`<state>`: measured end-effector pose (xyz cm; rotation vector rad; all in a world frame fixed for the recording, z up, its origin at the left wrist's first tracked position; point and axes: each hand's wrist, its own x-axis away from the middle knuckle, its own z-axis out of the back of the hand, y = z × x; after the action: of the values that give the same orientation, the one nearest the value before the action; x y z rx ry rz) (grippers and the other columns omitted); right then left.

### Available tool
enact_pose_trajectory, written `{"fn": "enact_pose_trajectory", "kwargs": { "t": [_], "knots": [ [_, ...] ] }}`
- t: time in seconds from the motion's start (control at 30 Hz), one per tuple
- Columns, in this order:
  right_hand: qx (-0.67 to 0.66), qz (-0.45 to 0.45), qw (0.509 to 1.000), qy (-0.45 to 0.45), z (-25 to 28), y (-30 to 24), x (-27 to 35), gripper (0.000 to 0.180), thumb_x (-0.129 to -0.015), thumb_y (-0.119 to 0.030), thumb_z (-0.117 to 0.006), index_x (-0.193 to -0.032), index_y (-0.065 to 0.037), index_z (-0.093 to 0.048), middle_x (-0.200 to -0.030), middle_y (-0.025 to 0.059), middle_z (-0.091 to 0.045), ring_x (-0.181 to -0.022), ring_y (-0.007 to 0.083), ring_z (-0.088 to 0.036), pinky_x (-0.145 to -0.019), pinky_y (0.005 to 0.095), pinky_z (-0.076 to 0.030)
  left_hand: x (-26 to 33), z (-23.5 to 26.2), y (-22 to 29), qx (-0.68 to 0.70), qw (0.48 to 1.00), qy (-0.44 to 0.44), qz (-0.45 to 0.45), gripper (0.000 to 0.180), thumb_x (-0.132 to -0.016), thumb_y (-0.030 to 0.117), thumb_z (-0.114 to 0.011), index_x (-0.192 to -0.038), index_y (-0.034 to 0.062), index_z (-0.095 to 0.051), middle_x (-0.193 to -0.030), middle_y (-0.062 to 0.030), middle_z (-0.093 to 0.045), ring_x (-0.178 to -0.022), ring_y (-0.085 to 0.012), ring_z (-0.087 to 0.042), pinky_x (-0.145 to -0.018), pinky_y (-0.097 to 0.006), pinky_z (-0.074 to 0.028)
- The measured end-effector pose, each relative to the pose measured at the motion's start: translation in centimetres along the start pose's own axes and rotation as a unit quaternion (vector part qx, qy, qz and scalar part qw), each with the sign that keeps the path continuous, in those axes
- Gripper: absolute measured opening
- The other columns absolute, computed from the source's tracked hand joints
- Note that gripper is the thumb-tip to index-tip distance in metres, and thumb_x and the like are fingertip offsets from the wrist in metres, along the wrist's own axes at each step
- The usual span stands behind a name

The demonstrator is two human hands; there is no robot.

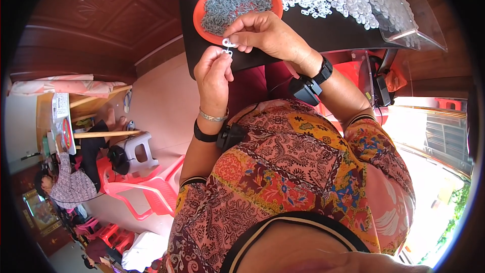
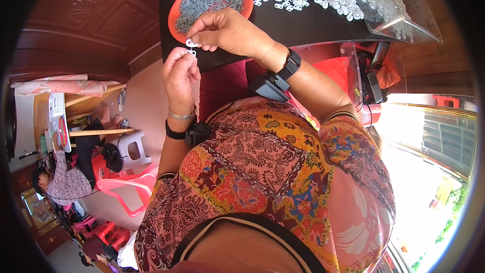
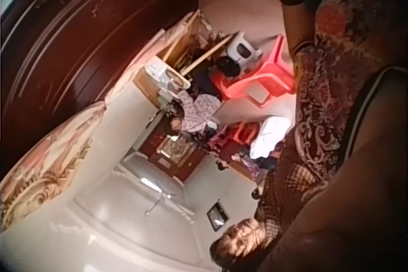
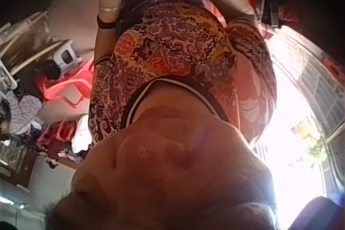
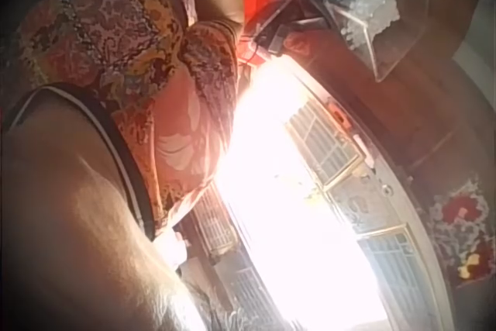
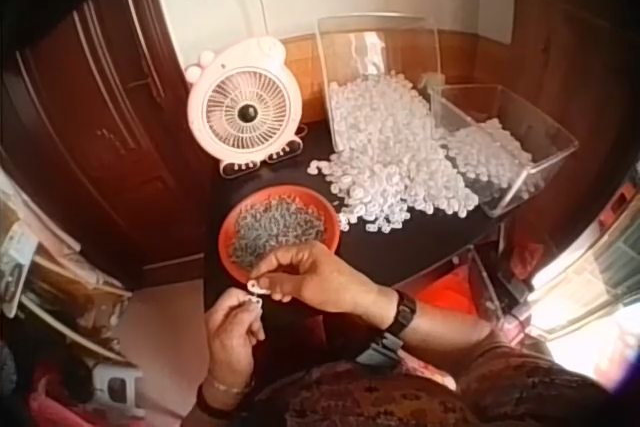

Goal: Manually inserting small metal pins into white plastic housings at a workspace.

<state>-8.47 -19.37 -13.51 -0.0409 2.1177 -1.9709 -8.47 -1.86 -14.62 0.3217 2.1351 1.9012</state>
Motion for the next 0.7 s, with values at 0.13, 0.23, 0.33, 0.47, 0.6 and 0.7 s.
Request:
{"fn": "enact_pose_trajectory", "kwargs": {
  "t": [0.13,0.23,0.33,0.47,0.6,0.7],
  "knots": [
    [0.026,0.035,0.999,0.008,-0.2,0.3,0.1,0.014,-0.087,-0.011,-0.064,-0.095,-0.001,-0.068,-0.076,0.0005,-0.064,-0.067,0.0054,-0.056,-0.062,0.0206,-0.047,0.0,-0.1,0.0,0.003,1.000,0.000,0.005,0.014,-0.087,0.010,-0.052,-0.074,0.0025,-0.052,-0.059,0.0015,-0.045,-0.049,-0.0054,-0.040,-0.046,-0.020,-0.032],
    [0.041,0.057,0.997,0.016,-0.4,0.3,0.2,0.014,-0.087,-0.011,-0.064,-0.095,-0.001,-0.067,-0.077,0.0009,-0.065,-0.070,0.0059,-0.058,-0.065,0.0215,-0.048,-0.1,0.0,-0.2,0.008,1.000,0.001,0.008,0.015,-0.087,0.010,-0.052,-0.074,0.0026,-0.052,-0.059,0.0016,-0.045,-0.050,-0.0053,-0.040,-0.046,-0.020,-0.032],
    [0.068,0.062,0.996,-0.001,-0.7,0.0,0.5,0.014,-0.087,-0.012,-0.064,-0.095,0.000,-0.067,-0.080,0.0011,-0.066,-0.074,0.0063,-0.059,-0.069,0.0222,-0.049,0.0,0.0,-0.4,0.026,1.000,0.002,0.002,0.016,-0.088,0.011,-0.052,-0.074,0.0027,-0.052,-0.059,0.0016,-0.045,-0.050,-0.0051,-0.040,-0.046,-0.020,-0.032],
    [0.089,0.063,0.994,0.005,-0.7,0.2,0.8,0.010,-0.088,-0.005,-0.063,-0.097,0.000,-0.066,-0.084,-0.0012,-0.064,-0.079,0.0050,-0.057,-0.072,0.0208,-0.048,-0.1,0.1,-0.9,0.021,1.000,-0.015,-0.006,0.015,-0.090,0.012,-0.050,-0.077,0.0039,-0.052,-0.062,0.0013,-0.046,-0.050,-0.0051,-0.041,-0.046,-0.019,-0.031],
    [0.071,0.070,0.995,-0.008,-1.0,0.2,1.2,0.019,-0.084,-0.003,-0.067,-0.103,-0.002,-0.064,-0.086,0.0004,-0.065,-0.083,0.0070,-0.060,-0.076,0.0229,-0.050,0.1,-0.3,-0.6,0.072,0.997,-0.009,0.009,0.014,-0.092,0.014,-0.047,-0.083,0.0051,-0.051,-0.064,0.0005,-0.048,-0.052,-0.0063,-0.044,-0.047,-0.019,-0.031],
    [0.116,0.066,0.991,-0.013,-1.0,-0.1,1.6,0.025,-0.082,-0.003,-0.069,-0.105,-0.002,-0.063,-0.088,0.0019,-0.065,-0.082,0.0085,-0.061,-0.075,0.0239,-0.050,0.0,-0.2,-0.6,0.079,0.996,0.000,0.030,0.016,-0.090,0.016,-0.052,-0.085,0.0015,-0.057,-0.063,0.0002,-0.052,-0.050,-0.0065,-0.046,-0.045,-0.019,-0.033]
  ]
}}
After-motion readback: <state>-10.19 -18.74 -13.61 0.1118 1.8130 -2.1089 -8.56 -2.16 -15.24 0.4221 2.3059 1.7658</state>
